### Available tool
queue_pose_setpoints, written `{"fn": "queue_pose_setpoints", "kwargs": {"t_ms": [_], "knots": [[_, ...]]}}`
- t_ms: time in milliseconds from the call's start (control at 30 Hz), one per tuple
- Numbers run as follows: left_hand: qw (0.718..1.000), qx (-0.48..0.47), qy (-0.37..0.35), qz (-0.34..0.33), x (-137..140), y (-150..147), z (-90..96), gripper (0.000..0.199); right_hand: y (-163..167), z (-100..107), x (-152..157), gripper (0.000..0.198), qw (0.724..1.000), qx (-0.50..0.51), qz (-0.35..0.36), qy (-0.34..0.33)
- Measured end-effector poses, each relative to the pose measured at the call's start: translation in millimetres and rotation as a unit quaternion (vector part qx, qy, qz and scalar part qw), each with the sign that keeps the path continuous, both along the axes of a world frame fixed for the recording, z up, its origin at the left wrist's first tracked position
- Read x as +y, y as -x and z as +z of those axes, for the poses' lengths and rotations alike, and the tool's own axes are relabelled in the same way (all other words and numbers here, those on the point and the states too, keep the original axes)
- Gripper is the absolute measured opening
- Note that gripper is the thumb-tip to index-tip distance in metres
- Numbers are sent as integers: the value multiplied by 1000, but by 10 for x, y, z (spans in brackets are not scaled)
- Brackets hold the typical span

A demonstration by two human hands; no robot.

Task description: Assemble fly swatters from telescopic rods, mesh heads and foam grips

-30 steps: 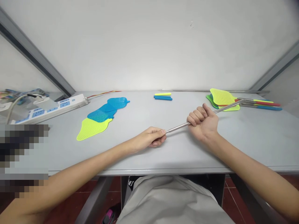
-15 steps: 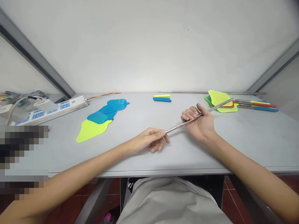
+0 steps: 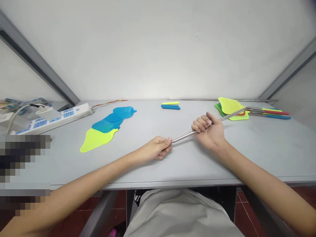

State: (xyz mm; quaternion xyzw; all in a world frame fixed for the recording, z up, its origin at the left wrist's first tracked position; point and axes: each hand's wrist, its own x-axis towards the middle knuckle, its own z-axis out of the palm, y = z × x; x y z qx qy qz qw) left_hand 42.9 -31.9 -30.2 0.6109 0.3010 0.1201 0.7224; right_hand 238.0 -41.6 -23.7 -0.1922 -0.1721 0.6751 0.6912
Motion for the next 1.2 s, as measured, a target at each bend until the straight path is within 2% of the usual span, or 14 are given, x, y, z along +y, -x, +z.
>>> {"fn": "queue_pose_setpoints", "kwargs": {"t_ms": [133,267,467,800,900,1000,1133,1200], "knots": [[1000,6,10,-26,-13,-11,19,37,62,-3,-53,40,999,-9,-17,-30],[1000,-3,-2,-19,-13,-7,5,37,107,28,-97,42,998,-1,-11,-61],[1000,-1,-2,-26,1,-4,3,37,122,45,-99,42,998,-4,1,-70],[999,-9,2,44,37,0,5,36,96,35,-12,35,996,-38,-39,-71],[996,-15,-49,76,47,7,21,35,81,0,23,32,996,-39,-59,-59],[985,0,-130,113,91,49,60,34,22,-49,74,27,997,-26,-70,-33],[958,38,-236,160,201,147,149,34,-108,-90,144,20,995,23,-90,27],[933,69,-303,181,254,198,202,31,-161,-90,169,17,993,43,-104,46]]}}
